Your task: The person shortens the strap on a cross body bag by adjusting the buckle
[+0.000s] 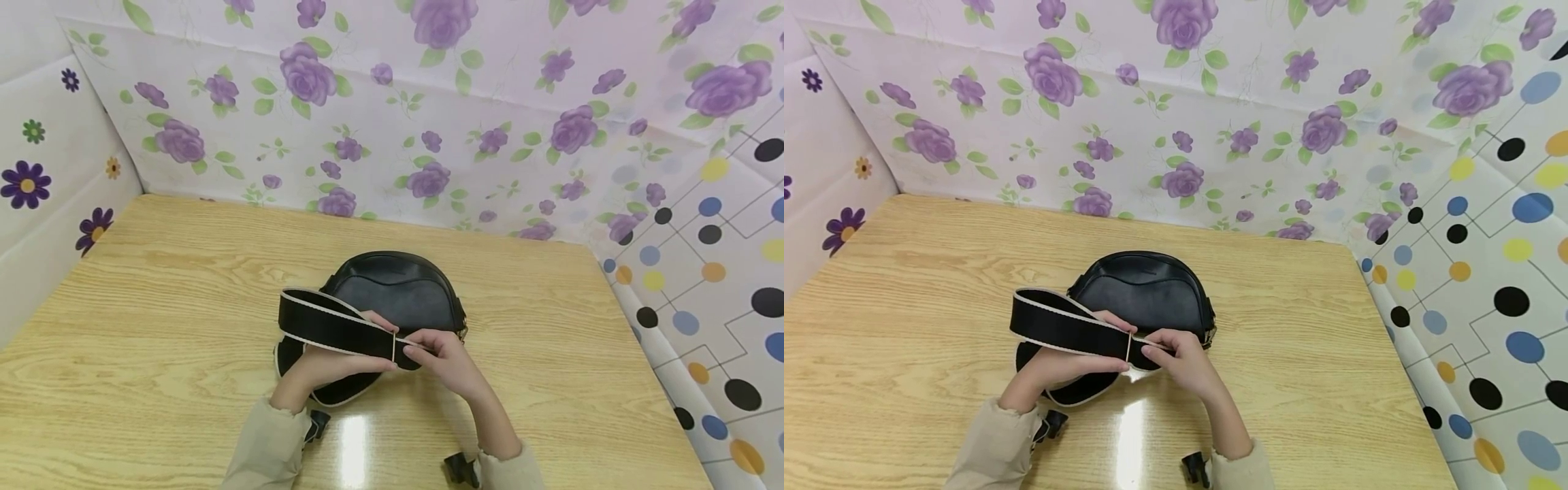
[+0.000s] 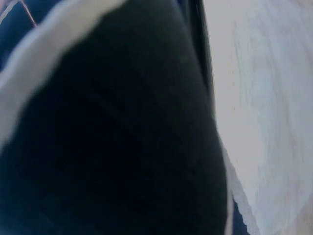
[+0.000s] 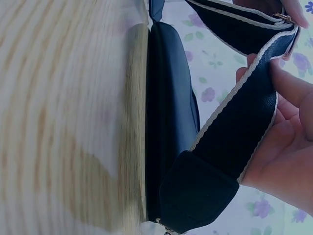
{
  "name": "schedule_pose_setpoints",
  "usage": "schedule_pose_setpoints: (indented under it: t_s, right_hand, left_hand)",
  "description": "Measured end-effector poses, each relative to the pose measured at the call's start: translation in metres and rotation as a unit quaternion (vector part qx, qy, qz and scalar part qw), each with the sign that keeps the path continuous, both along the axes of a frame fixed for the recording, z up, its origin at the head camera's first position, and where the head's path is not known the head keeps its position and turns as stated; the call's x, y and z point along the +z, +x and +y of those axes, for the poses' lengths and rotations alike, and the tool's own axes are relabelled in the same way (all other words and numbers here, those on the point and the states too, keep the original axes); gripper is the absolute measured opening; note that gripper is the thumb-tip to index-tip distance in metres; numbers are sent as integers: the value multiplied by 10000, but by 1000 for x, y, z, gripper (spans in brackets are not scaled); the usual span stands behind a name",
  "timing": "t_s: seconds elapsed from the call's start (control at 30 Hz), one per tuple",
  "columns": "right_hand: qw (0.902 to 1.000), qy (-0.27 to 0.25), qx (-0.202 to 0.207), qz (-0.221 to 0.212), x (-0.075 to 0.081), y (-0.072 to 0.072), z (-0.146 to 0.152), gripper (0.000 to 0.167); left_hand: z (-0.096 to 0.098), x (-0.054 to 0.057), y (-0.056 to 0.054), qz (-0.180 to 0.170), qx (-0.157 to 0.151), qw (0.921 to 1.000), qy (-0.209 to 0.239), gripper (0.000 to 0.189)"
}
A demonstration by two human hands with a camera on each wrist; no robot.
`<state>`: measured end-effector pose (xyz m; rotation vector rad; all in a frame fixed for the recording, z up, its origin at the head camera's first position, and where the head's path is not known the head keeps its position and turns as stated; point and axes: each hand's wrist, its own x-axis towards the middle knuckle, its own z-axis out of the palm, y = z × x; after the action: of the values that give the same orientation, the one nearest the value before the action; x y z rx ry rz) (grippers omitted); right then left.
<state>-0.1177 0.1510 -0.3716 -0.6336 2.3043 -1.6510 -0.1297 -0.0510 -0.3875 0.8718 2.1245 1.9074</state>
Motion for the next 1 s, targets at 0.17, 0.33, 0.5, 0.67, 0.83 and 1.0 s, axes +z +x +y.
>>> schedule_pose_setpoints:
  t_s: [0.17, 0.33, 0.5, 0.67, 0.83, 1.0]
  right_hand:
    - [9999, -130, 11, 110, -8, -3, 0, 11]
    - [9992, -349, -18, 173, -25, -9, 4, 12]
    - [9980, -587, -43, 224, -30, -11, 6, 12]
    - [9964, -833, -42, 153, -30, -10, 6, 13]
    - [9956, -929, -66, 59, -28, -9, 3, 13]
    - [9962, -868, -22, -29, -26, -9, 4, 14]
  left_hand:
    - [0, -1, -1, 8, -3, 10000, -31, 40]
    - [1, -1, -1, 4, -6, 10000, -9, 40]
    - [1, -1, -1, -55, -87, 9999, 139, 39]
    - [1, -1, -1, -86, -187, 9995, 252, 39]
    - [1, -2, -2, -78, -279, 9991, 296, 39]
    - [0, -1, -2, -81, -302, 9994, 173, 39]
